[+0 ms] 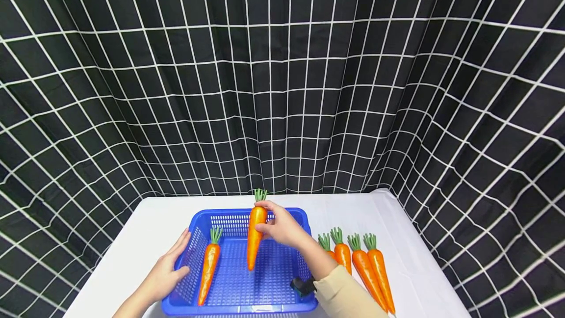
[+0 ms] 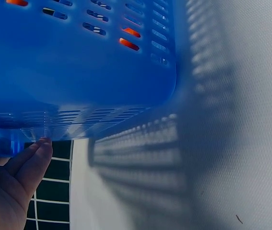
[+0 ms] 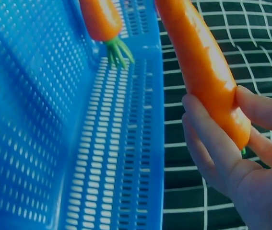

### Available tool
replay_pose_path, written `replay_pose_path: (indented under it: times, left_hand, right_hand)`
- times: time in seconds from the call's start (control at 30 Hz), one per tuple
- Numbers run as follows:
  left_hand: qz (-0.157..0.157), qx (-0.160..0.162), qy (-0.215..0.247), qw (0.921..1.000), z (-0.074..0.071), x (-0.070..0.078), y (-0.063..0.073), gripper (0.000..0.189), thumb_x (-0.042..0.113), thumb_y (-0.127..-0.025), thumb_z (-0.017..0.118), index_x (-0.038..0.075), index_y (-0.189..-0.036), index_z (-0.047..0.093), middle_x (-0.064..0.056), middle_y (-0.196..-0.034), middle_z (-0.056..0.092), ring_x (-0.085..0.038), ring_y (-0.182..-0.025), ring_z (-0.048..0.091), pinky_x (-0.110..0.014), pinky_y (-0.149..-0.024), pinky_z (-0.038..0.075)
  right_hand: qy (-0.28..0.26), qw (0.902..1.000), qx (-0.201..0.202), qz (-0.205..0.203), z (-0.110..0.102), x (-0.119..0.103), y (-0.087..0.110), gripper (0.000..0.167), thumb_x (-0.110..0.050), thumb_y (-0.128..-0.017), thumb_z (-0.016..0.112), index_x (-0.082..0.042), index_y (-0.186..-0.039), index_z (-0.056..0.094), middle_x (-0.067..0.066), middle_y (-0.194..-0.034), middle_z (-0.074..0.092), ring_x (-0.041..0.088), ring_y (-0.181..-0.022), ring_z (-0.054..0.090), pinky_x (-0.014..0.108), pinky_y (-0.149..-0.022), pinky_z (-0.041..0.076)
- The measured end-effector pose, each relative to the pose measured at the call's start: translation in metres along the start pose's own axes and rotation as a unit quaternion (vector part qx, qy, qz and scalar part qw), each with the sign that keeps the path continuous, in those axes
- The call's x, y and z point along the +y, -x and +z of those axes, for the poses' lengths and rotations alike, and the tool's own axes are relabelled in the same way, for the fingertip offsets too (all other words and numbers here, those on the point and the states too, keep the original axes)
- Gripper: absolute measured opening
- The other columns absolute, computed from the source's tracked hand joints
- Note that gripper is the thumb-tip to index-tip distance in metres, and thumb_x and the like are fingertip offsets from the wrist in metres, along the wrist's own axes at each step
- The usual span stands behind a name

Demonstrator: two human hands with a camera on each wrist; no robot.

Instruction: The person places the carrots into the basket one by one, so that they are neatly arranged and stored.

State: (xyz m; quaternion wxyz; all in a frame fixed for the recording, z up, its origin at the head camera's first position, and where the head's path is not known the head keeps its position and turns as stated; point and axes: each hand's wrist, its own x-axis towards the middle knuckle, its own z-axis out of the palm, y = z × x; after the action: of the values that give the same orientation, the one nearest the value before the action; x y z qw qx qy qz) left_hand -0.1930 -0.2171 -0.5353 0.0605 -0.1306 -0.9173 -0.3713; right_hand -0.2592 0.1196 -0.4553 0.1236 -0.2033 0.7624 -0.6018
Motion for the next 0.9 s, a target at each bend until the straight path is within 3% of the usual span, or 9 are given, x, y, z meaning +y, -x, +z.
replay_pose_path:
  times: [0.37,0.6,0.9]
  left_hand:
    - [-0.011,-0.006,0.001,0.9999,0.000,0.000,-0.001,0.086,0.007,-0.078,0.065,0.000,-0.157,0.031,-0.012,-0.168,0.021,-0.042,-0.148,0.031,-0.059,-0.114,0.028]
    - [0.002,0.002,0.003,1.0000,-0.001,0.002,0.000,0.085,0.007,-0.078,0.066,0.000,-0.156,0.032,-0.015,-0.167,0.024,-0.043,-0.146,0.033,-0.060,-0.113,0.029]
    - [0.010,0.013,0.001,0.9999,0.000,0.002,0.000,0.085,0.006,-0.077,0.066,0.000,-0.156,0.033,-0.016,-0.166,0.026,-0.043,-0.146,0.034,-0.060,-0.113,0.031]
  right_hand:
    - [0.004,0.9997,-0.008,0.023,0.029,0.005,-0.016,0.050,0.005,-0.090,0.067,-0.008,-0.136,0.052,0.025,-0.134,0.049,0.033,-0.093,0.073,0.044,-0.070,0.064]
    - [0.006,0.9988,-0.024,0.042,0.050,0.013,-0.023,0.050,0.009,-0.089,0.066,-0.007,-0.135,0.053,0.023,-0.131,0.050,0.032,-0.092,0.072,0.051,-0.073,0.063]
    - [0.002,0.9978,-0.038,0.055,0.066,0.018,-0.030,0.051,0.011,-0.087,0.067,-0.003,-0.133,0.052,0.020,-0.123,0.050,0.031,-0.088,0.071,0.049,-0.071,0.063]
